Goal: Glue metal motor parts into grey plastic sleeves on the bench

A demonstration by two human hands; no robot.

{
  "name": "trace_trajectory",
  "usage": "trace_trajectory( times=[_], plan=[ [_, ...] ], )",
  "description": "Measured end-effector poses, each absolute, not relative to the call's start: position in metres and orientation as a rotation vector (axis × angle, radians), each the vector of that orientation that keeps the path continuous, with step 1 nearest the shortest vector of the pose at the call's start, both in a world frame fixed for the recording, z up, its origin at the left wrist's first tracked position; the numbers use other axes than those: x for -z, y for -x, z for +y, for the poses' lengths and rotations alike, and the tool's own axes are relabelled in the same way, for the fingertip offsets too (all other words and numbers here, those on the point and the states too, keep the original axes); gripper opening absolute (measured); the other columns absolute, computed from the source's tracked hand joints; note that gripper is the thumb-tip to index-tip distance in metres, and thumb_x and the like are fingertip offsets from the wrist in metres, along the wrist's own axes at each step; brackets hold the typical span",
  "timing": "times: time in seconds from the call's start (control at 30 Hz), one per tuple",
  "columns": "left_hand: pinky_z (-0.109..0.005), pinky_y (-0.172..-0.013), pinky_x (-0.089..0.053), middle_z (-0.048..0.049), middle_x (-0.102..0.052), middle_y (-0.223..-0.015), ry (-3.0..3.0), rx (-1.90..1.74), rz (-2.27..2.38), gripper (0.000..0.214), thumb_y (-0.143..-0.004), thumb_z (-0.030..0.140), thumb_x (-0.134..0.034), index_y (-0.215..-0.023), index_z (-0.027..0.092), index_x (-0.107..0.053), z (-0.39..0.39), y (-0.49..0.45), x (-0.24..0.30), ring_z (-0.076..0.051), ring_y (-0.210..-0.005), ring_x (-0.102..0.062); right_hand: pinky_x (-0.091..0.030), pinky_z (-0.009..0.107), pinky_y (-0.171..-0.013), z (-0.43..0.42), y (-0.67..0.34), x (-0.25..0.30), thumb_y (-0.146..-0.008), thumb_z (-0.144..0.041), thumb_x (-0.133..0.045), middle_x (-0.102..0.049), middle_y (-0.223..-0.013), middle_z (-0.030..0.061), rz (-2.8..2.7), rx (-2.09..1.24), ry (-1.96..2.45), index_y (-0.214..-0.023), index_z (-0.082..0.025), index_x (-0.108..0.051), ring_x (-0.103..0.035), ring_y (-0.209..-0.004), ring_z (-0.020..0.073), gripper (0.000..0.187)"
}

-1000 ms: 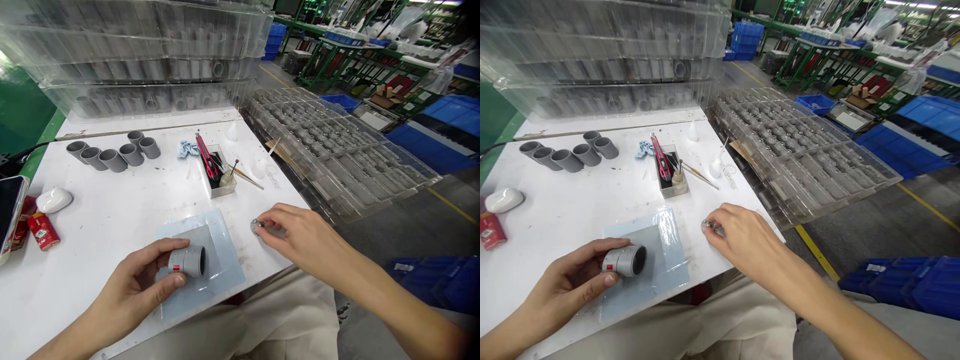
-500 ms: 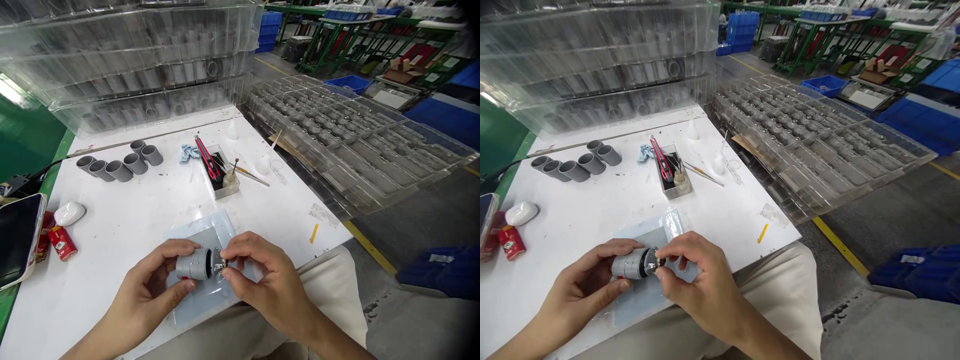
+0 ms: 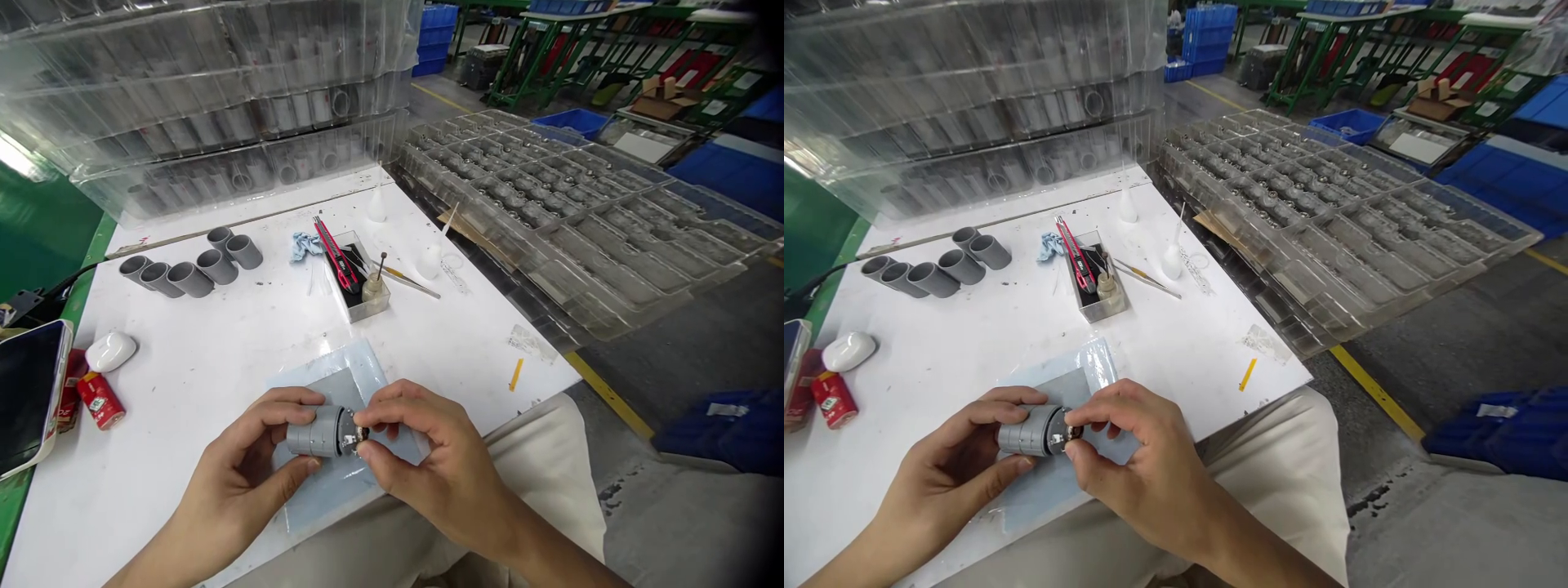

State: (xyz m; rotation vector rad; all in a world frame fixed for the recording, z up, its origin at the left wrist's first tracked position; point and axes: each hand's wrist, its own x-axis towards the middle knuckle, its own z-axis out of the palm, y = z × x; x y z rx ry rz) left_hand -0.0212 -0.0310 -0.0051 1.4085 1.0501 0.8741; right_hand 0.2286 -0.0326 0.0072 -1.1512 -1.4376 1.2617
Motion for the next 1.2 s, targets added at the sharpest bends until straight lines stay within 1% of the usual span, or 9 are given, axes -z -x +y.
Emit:
trace_trajectory(
  times=[0.17, 0.43, 0.6, 0.73, 0.87, 0.93, 1.03, 1.1, 1.2],
  plan=[
    [-0.016, -0.101, -0.055, 0.0001, -0.068, -0.138, -1.414, -0.867, 1.051, 0.032, -0.1, 0.017, -0.075, -0.122, 0.039, -0.07, -0.032, 0.021, 0.005, -0.015, -0.132, -0.06, -0.058, 0.021, -0.076, -0.033, -0.229, -0.009, -0.084, -0.015, -0.077, -0.072, -0.095, 0.0005, -1.444, -1.234, 1.149, -0.1, -0.025, -0.083, -0.07, -0.084, 0.0113, 0.019],
    [-0.015, -0.1, -0.054, 0.0013, -0.068, -0.138, -1.435, -0.848, 1.078, 0.032, -0.099, 0.017, -0.075, -0.12, 0.04, -0.071, -0.032, 0.021, 0.003, -0.014, -0.131, -0.06, -0.058, 0.02, -0.076, -0.034, -0.228, -0.008, -0.086, -0.017, -0.078, -0.072, -0.096, -0.0003, -1.456, -1.242, 1.133, -0.102, -0.027, -0.082, -0.069, -0.083, 0.0107, 0.02],
    [-0.018, -0.097, -0.056, -0.0012, -0.069, -0.137, -1.439, -0.853, 1.076, 0.031, -0.097, 0.016, -0.077, -0.119, 0.038, -0.072, -0.032, 0.022, 0.004, -0.017, -0.13, -0.062, -0.058, 0.019, -0.078, -0.034, -0.23, -0.003, -0.089, -0.018, -0.078, -0.073, -0.101, -0.0012, -1.478, -1.249, 1.121, -0.106, -0.03, -0.081, -0.07, -0.086, 0.01, 0.021],
    [-0.019, -0.097, -0.056, -0.0016, -0.069, -0.137, -1.403, -0.853, 1.076, 0.031, -0.097, 0.015, -0.078, -0.118, 0.036, -0.072, -0.032, 0.021, 0.004, -0.017, -0.129, -0.062, -0.058, 0.02, -0.077, -0.033, -0.229, -0.002, -0.09, -0.02, -0.078, -0.073, -0.101, -0.0004, -1.486, -1.253, 1.116, -0.107, -0.029, -0.082, -0.071, -0.088, 0.0113, 0.02],
    [-0.022, -0.096, -0.058, -0.0025, -0.072, -0.132, -1.317, -0.899, 1.135, 0.026, -0.094, 0.016, -0.081, -0.111, 0.034, -0.076, -0.034, 0.016, -0.001, -0.019, -0.123, -0.066, -0.058, 0.022, -0.085, -0.032, -0.229, -0.006, -0.093, -0.026, -0.079, -0.076, -0.105, 0.0002, -1.482, -1.293, 1.157, -0.107, -0.03, -0.083, -0.072, -0.096, 0.0129, 0.015],
    [-0.023, -0.097, -0.058, -0.0028, -0.074, -0.129, -1.268, -0.931, 1.181, 0.024, -0.091, 0.018, -0.084, -0.109, 0.033, -0.078, -0.036, 0.013, -0.004, -0.019, -0.121, -0.067, -0.057, 0.022, -0.083, -0.032, -0.23, -0.008, -0.092, -0.031, -0.082, -0.077, -0.101, -0.001, -1.435, -1.339, 1.198, -0.104, -0.029, -0.082, -0.071, -0.091, 0.0122, 0.013],
    [-0.021, -0.092, -0.061, -0.0022, -0.077, -0.126, -1.175, -0.965, 1.246, 0.043, -0.083, 0.02, -0.092, -0.12, 0.035, -0.077, -0.038, 0.011, -0.008, -0.019, -0.114, -0.071, -0.057, 0.022, -0.076, -0.032, -0.229, -0.011, -0.089, -0.034, -0.085, -0.078, -0.094, -0.0018, -1.323, -1.393, 1.238, -0.098, -0.027, -0.082, -0.067, -0.08, 0.0118, 0.012],
    [-0.019, -0.084, -0.063, -0.0012, -0.08, -0.123, -1.126, -0.995, 1.24, 0.056, -0.077, 0.02, -0.096, -0.126, 0.037, -0.075, -0.036, 0.012, -0.009, -0.018, -0.105, -0.075, -0.058, 0.024, -0.077, -0.032, -0.226, -0.013, -0.089, -0.036, -0.085, -0.079, -0.096, -0.0004, -1.248, -1.409, 1.245, -0.097, -0.027, -0.083, -0.07, -0.082, 0.0134, 0.013],
    [-0.015, -0.081, -0.063, 0.0007, -0.082, -0.117, -1.109, -1.05, 1.168, 0.05, -0.075, 0.024, -0.099, -0.119, 0.035, -0.079, -0.031, 0.014, -0.009, -0.016, -0.098, -0.078, -0.06, 0.027, -0.086, -0.034, -0.218, -0.014, -0.093, -0.037, -0.08, -0.081, -0.109, 0.0028, -1.151, -1.501, 1.213, -0.106, -0.028, -0.085, -0.075, -0.097, 0.0174, 0.016]
  ],
)
